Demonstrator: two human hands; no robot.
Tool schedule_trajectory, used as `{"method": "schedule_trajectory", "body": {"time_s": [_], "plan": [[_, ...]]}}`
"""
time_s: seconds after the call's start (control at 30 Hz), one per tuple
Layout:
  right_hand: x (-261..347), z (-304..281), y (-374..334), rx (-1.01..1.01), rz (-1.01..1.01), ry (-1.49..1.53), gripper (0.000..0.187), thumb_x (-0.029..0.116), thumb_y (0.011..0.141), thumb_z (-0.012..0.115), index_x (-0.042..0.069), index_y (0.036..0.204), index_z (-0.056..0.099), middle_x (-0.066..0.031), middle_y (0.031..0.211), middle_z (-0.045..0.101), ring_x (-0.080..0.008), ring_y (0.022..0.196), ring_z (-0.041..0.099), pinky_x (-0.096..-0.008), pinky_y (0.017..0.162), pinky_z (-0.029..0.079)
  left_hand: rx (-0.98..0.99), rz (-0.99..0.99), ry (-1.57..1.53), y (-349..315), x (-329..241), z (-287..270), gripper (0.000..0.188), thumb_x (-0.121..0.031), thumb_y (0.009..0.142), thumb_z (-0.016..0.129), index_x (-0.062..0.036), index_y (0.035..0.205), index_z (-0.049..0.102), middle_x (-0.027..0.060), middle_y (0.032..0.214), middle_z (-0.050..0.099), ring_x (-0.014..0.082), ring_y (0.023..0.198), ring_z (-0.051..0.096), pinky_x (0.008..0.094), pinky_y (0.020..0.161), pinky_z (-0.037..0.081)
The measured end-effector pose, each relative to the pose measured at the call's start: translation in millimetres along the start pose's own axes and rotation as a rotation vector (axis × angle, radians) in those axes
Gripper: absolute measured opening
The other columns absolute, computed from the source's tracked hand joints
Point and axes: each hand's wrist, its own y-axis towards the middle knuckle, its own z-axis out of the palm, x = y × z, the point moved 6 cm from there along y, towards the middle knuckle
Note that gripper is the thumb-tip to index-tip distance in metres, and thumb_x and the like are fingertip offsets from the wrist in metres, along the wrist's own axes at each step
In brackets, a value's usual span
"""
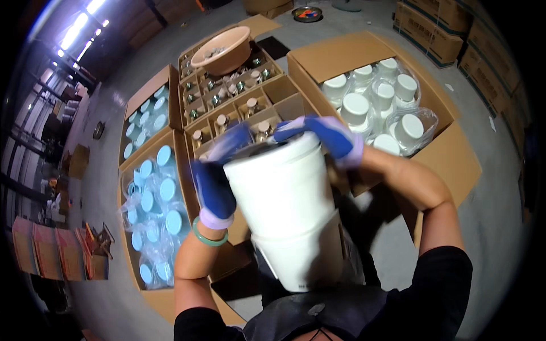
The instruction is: The person assembles white plastic thermos-like containers by placing metal inserts and internal caps into the bodies and then sealing them with large white screw-on lids before placing them into a cardboard box.
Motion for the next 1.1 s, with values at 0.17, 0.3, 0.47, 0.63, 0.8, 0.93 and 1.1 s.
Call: {"method": "schedule_trajectory", "body": {"time_s": [0.17, 0.3, 0.47, 0.63, 0.8, 0.93, 1.1], "plan": [[3.7, -19.7, -4.5, -0.202, 0.044, 0.101, 0.048, 0.027, 0.1, 0.05, -0.001, 0.139, 0.051, -0.0191, 0.139, 0.056, -0.0262, 0.131, 0.052, -0.0355, 0.11, 0.037, -0.007, 0.207, 0.224, 5.7, -18.6, 0.7, 0.058, -0.041, 0.107, 0.032, 0.007, 0.133, 0.052, 0.0164, 0.123, 0.065, 0.0259, 0.114, 0.06, 0.0387, 0.106, 0.042], [26.1, 2.4, 0.6, -0.053, -0.049, 0.229, 0.051, 0.033, 0.098, 0.05, 0.002, 0.139, 0.051, -0.0171, 0.136, 0.059, -0.0273, 0.131, 0.052, -0.0374, 0.113, 0.035, 0.068, -0.334, -0.024, -2.9, 21.4, -40.9, 0.06, -0.042, 0.107, 0.03, 0.0054, 0.141, 0.045, 0.0195, 0.132, 0.059, 0.0303, 0.124, 0.055, 0.0437, 0.11, 0.038], [13.8, -2.0, -7.2, -0.058, 0.031, 0.081, 0.045, 0.023, 0.096, 0.054, 0.001, 0.136, 0.054, -0.0192, 0.13, 0.062, -0.0292, 0.122, 0.058, -0.0372, 0.105, 0.043, 0.24, 0.206, 0.447, -5.7, -29.4, 20.1, 0.066, -0.045, 0.105, 0.024, 0.0073, 0.136, 0.051, 0.0199, 0.136, 0.057, 0.0282, 0.128, 0.053, 0.0395, 0.112, 0.035], [11.0, -6.8, 2.3, -0.139, -0.051, 0.126, 0.044, 0.027, 0.102, 0.046, -0.001, 0.135, 0.055, -0.0188, 0.13, 0.061, -0.0296, 0.121, 0.059, -0.0382, 0.104, 0.044, 0.025, 0.124, 0.153, -0.6, -15.9, 13.2, 0.058, -0.036, 0.107, 0.028, 0.0075, 0.136, 0.051, 0.0183, 0.138, 0.055, 0.0311, 0.131, 0.05, 0.0429, 0.114, 0.034], [55.8, -0.9, 0.0, -0.046, -0.147, 0.171, 0.048, 0.031, 0.103, 0.046, 0.001, 0.141, 0.05, -0.0151, 0.139, 0.057, -0.0245, 0.126, 0.056, -0.0349, 0.108, 0.041, 0.149, -0.262, 0.319, 10.3, 25.6, -29.0, 0.06, -0.04, 0.108, 0.025, 0.0047, 0.147, 0.038, 0.0171, 0.148, 0.045, 0.0271, 0.135, 0.044, 0.0397, 0.117, 0.028], [-14.1, -0.1, -3.7, 0.003, 0.131, 0.128, 0.043, 0.025, 0.097, 0.057, 0.002, 0.133, 0.057, -0.0163, 0.13, 0.061, -0.026, 0.12, 0.059, -0.0351, 0.102, 0.045, 0.261, 0.164, 0.504, 1.3, -6.4, 15.8, 0.081, -0.061, 0.101, 0.026, 0.0037, 0.148, 0.035, 0.0199, 0.147, 0.046, 0.0306, 0.138, 0.041, 0.0419, 0.118, 0.026], [29.9, 19.1, 23.7, 0.264, 0.438, 0.112, 0.044, 0.026, 0.096, 0.059, 0.002, 0.133, 0.057, -0.0191, 0.117, 0.067, -0.0245, 0.11, 0.064, -0.0359, 0.096, 0.049, 0.176, -0.415, -0.261, 2.5, 31.1, -16.2, 0.064, -0.041, 0.102, 0.035, 0.0051, 0.146, 0.037, 0.0199, 0.141, 0.051, 0.0296, 0.129, 0.051, 0.0403, 0.111, 0.037]]}}
